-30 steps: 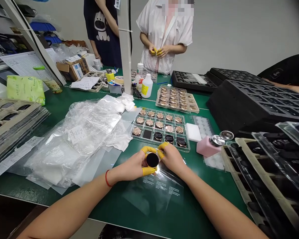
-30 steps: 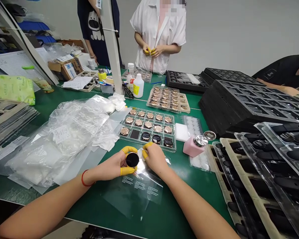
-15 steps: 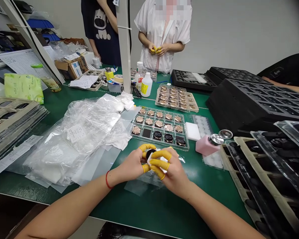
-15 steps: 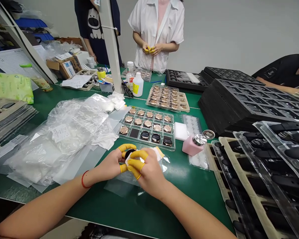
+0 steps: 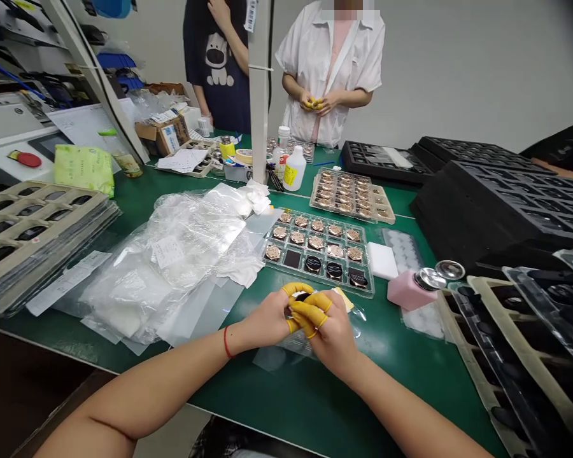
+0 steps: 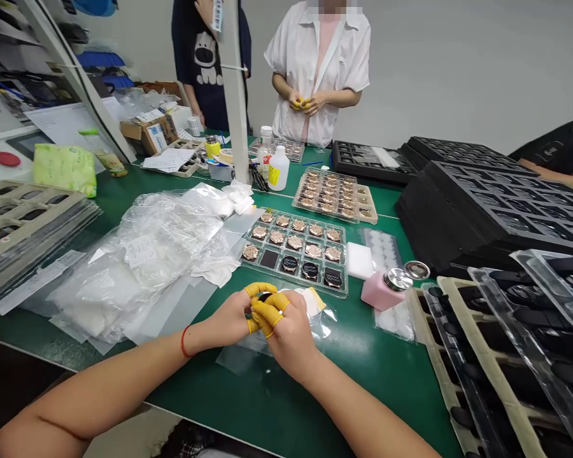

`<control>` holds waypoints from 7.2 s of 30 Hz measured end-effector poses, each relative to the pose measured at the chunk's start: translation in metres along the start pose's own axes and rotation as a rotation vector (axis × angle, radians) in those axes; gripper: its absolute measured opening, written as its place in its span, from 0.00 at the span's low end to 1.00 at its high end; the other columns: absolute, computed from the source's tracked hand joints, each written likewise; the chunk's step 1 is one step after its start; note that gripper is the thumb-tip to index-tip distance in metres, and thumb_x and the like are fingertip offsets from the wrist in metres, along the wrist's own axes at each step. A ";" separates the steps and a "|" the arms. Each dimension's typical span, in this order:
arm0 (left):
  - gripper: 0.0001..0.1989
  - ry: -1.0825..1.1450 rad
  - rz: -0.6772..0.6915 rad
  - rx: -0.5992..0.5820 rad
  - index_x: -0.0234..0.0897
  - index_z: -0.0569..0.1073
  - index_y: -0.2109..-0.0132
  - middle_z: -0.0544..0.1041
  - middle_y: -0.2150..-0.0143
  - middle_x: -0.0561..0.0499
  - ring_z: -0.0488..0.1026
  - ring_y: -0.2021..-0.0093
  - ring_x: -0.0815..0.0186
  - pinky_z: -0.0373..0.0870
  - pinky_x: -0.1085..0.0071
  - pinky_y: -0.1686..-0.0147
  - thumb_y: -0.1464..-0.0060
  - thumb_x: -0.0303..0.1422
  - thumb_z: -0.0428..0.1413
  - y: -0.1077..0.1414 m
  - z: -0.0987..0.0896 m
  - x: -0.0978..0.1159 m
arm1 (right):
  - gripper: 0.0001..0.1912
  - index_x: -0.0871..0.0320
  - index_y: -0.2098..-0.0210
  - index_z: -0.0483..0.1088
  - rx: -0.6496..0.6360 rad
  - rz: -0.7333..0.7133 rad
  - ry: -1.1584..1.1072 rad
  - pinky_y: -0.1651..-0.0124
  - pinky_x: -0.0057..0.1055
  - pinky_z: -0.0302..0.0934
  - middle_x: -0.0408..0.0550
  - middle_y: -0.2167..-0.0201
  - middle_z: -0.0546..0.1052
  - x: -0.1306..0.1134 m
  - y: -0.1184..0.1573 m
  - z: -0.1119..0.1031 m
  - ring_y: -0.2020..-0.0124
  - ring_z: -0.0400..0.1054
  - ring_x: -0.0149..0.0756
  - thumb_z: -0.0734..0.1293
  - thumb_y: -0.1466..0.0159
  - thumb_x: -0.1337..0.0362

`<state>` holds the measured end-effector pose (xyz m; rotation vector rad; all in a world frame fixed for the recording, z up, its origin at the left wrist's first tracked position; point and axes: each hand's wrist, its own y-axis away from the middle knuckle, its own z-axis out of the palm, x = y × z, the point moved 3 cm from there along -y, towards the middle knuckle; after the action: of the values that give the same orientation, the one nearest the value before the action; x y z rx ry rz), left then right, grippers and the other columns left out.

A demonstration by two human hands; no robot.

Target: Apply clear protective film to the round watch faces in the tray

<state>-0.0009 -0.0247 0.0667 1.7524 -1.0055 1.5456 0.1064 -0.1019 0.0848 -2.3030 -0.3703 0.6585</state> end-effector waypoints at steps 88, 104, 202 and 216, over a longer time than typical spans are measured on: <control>0.24 0.180 -0.137 0.032 0.41 0.64 0.50 0.73 0.61 0.51 0.72 0.62 0.67 0.71 0.70 0.60 0.54 0.34 0.63 -0.006 -0.005 0.001 | 0.11 0.58 0.61 0.71 -0.443 0.548 0.318 0.60 0.38 0.59 0.53 0.64 0.75 0.053 -0.006 -0.042 0.60 0.67 0.46 0.60 0.38 0.62; 0.25 0.186 -0.137 -0.028 0.40 0.64 0.49 0.72 0.65 0.53 0.71 0.66 0.68 0.69 0.71 0.64 0.53 0.34 0.62 -0.004 0.001 -0.003 | 0.09 0.54 0.57 0.66 -0.172 0.376 0.011 0.59 0.34 0.59 0.48 0.62 0.72 0.035 0.014 -0.046 0.61 0.64 0.37 0.58 0.35 0.67; 0.28 0.031 -0.273 -0.270 0.42 0.61 0.45 0.70 0.60 0.52 0.70 0.65 0.67 0.67 0.70 0.67 0.53 0.32 0.60 0.002 -0.017 0.009 | 0.09 0.61 0.63 0.70 -0.592 0.550 0.459 0.62 0.36 0.55 0.56 0.64 0.73 0.066 0.013 -0.010 0.61 0.64 0.45 0.59 0.40 0.71; 0.19 -0.119 -0.076 -0.089 0.39 0.66 0.50 0.70 0.53 0.49 0.68 0.65 0.69 0.66 0.72 0.66 0.51 0.28 0.56 -0.005 -0.011 0.005 | 0.06 0.53 0.65 0.71 -0.159 0.046 -0.089 0.57 0.36 0.57 0.46 0.65 0.73 0.010 -0.006 -0.003 0.61 0.61 0.37 0.64 0.39 0.69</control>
<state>-0.0026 -0.0142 0.0737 1.8165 -1.0362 1.3430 0.1161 -0.0946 0.0870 -2.4447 -0.4260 0.7813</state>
